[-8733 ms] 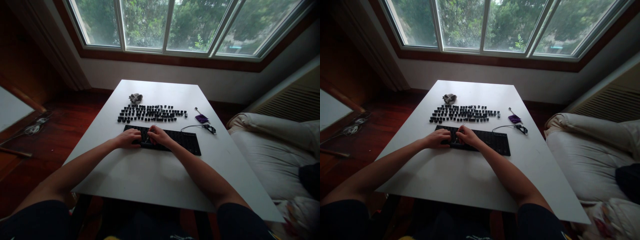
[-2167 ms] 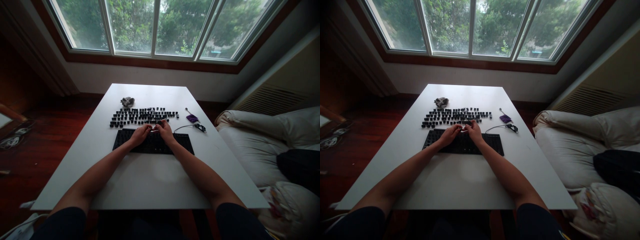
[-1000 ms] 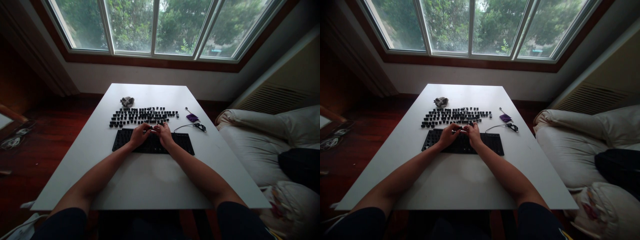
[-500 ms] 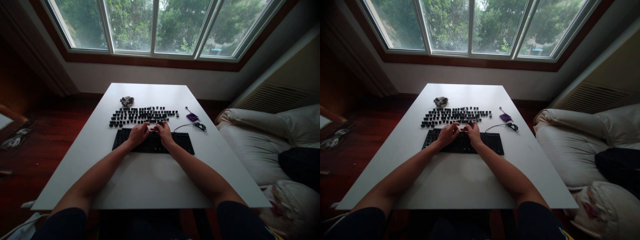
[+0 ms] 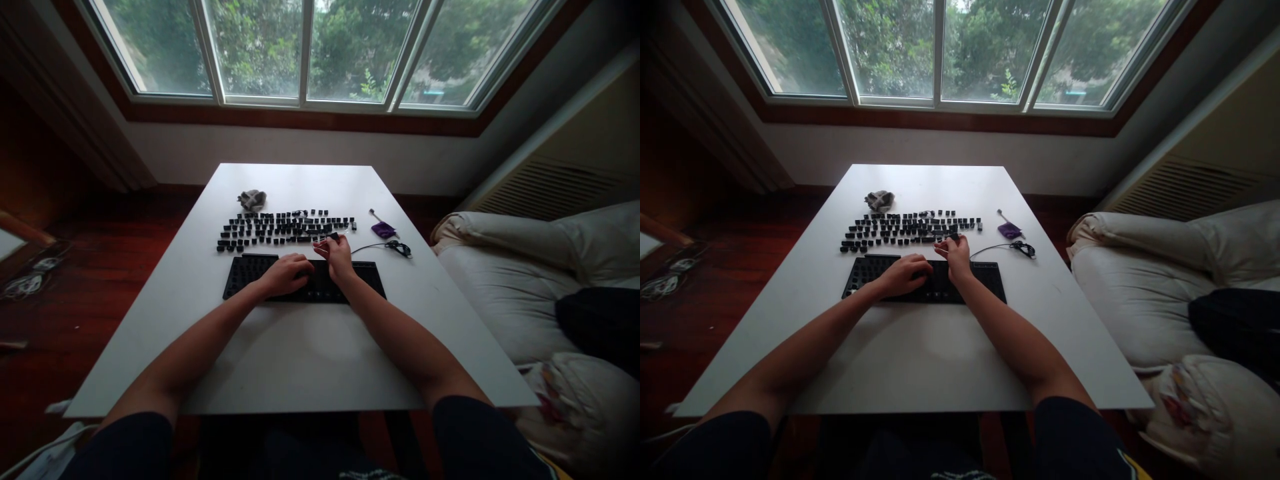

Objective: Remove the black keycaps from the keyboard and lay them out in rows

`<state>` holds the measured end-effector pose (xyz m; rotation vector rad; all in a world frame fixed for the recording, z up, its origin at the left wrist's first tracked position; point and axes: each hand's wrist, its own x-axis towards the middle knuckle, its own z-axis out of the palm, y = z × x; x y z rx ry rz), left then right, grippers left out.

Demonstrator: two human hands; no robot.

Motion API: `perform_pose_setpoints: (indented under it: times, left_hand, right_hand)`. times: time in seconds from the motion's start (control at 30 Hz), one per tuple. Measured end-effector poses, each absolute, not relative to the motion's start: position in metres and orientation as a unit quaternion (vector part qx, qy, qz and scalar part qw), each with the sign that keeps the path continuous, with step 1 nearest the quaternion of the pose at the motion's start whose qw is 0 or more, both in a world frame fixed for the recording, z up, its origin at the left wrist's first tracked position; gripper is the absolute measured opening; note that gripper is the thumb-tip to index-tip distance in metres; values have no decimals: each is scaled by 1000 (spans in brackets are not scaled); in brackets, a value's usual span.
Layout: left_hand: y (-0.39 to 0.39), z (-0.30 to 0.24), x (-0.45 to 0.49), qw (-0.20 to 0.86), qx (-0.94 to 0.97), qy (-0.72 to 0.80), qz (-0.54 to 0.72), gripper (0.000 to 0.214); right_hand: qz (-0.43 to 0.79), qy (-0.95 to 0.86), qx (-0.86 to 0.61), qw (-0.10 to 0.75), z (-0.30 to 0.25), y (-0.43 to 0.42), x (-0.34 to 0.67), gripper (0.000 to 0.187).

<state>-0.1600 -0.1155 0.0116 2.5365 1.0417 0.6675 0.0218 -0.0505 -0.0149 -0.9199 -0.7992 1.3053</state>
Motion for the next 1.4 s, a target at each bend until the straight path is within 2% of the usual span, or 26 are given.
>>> perform_pose_setpoints:
  times: [0.17,0.37,0.5,0.63,0.73,0.97,1.27,1.4]
  left_hand:
    - [-114,10,-158,182,915,302,198,31]
    - [-112,10,-159,193,908,309,205,20]
    - [-111,11,-165,255,855,348,287,18]
    - [-104,6,-171,353,753,384,401,30]
    - [-96,0,-174,389,698,386,462,30]
    - [-85,-9,-180,394,651,394,516,22]
    - [-82,-17,-177,387,638,395,536,23]
    - [-87,-15,-176,341,656,419,527,25]
  right_hand:
    - [567,-331,-413,631,-17,-44,29,26]
    - [563,-331,-418,631,-19,-41,31,29]
    - [570,-330,-417,626,-20,-41,33,27]
    - [586,-342,-407,611,-18,-45,32,24]
    - [607,-369,-390,585,-14,-51,31,24]
    - [629,-413,-379,540,-5,-60,29,28]
    - [744,-451,-289,400,-6,-74,17,32]
    - [754,-431,-280,409,-6,-76,14,32]
